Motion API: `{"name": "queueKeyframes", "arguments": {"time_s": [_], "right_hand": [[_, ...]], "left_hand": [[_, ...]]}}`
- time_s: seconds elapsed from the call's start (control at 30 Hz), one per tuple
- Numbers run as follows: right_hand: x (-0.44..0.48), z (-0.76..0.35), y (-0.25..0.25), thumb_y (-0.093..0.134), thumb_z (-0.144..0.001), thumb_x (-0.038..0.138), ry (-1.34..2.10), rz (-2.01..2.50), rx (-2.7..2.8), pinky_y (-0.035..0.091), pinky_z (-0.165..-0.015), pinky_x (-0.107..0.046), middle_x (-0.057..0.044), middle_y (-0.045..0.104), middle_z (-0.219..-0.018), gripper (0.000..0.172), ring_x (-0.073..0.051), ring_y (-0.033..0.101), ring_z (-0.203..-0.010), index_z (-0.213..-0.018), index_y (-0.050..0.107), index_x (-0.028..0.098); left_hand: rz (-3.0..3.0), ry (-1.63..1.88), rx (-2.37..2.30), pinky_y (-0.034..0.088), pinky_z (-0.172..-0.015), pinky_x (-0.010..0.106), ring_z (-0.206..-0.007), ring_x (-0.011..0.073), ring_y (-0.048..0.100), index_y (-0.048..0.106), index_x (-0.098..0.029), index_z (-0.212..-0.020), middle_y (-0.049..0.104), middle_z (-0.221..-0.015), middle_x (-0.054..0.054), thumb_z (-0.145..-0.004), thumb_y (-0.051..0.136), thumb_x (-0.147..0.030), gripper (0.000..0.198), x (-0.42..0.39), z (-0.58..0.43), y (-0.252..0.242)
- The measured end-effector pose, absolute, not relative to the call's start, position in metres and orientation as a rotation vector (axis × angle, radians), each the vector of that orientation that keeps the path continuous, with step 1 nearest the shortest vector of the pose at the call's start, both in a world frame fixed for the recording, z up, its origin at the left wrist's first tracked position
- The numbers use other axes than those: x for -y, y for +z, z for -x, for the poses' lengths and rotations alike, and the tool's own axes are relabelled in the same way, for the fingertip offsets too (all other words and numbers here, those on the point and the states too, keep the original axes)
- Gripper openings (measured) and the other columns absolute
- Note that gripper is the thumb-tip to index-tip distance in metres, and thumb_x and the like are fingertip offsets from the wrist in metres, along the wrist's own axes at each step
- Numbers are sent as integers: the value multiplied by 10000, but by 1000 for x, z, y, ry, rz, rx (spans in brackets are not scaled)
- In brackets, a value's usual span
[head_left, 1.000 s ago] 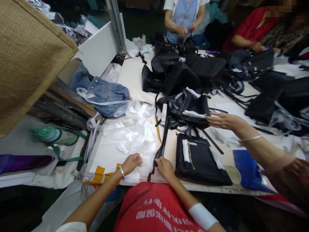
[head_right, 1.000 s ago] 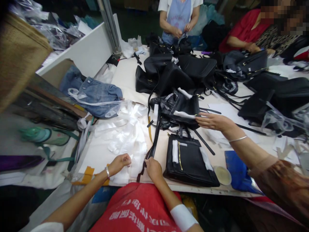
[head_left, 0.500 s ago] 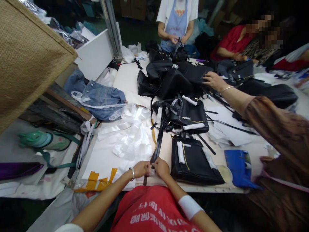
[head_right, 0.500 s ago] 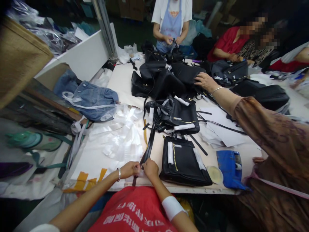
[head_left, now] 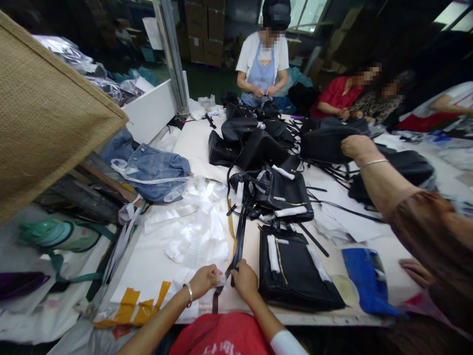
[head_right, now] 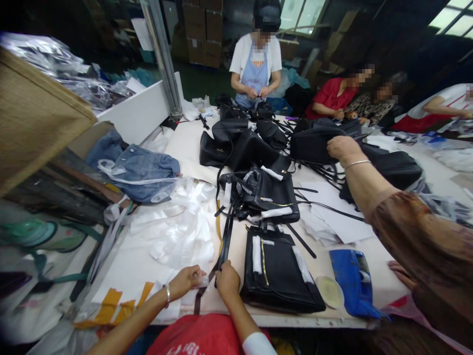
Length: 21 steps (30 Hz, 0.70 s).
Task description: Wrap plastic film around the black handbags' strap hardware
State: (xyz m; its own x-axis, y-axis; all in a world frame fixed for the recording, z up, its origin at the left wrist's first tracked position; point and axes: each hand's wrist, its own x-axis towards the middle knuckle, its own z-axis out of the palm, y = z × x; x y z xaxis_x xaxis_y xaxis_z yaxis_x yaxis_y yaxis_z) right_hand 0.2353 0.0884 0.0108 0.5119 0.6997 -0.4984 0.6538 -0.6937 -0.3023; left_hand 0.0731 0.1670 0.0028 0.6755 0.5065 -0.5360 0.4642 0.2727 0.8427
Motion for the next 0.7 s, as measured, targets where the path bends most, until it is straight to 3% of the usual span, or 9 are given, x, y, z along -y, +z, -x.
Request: {"name": "queueKeyframes", "arguments": {"time_s": [0.13, 0.33, 0.47, 0.57, 0.7], "right_hand": [[-85, -238, 12, 507, -814, 264, 971, 2650, 1206, 394, -624, -257, -58, 685, -810, 103, -210, 651, -805, -812, 583, 194], [-117, -245, 25, 440, -880, 299, 843, 2560, 1177, 403, -721, -276, -75, 679, -873, 264, -216, 640, -862, -1120, 478, 194], [-153, -260, 24, 528, -824, 263, 841, 2515, 1095, 418, -739, -297, -132, 674, -884, 258, -242, 636, -880, -1050, 506, 138], [-161, -271, 27, 521, -805, 205, 882, 2454, 1045, 439, -679, -274, -113, 674, -787, 81, -218, 648, -775, -849, 554, 145], [-144, -259, 46, 362, -911, 286, 876, 2297, 976, 455, -552, -212, -28, 656, -684, 222, -140, 622, -570, -915, 545, 161]], "left_hand": [[-1328, 46, -917, 451, -762, 316, -929, 234, 611, 553, -167, -682, 687, -993, 96, -665, 608, -260, 110, -168, -71, -1], [-1274, 91, -918, 449, -771, 330, -918, 229, 607, 560, -163, -673, 690, -961, 93, -648, 640, -246, 117, -168, -70, -1], [-1225, 134, -935, 451, -673, 304, -726, 180, 599, 538, -155, -635, 666, -741, 46, -607, 680, -264, 181, -168, -73, 2], [-1155, 188, -957, 437, -599, 283, -564, 128, 541, 520, -155, -634, 590, -589, -5, -609, 693, -340, 255, -174, -70, 10], [-1032, 295, -976, 437, -599, 278, -576, 124, 567, 533, -149, -727, 646, -704, 38, -671, 659, -409, 295, -205, -49, 37]]}}
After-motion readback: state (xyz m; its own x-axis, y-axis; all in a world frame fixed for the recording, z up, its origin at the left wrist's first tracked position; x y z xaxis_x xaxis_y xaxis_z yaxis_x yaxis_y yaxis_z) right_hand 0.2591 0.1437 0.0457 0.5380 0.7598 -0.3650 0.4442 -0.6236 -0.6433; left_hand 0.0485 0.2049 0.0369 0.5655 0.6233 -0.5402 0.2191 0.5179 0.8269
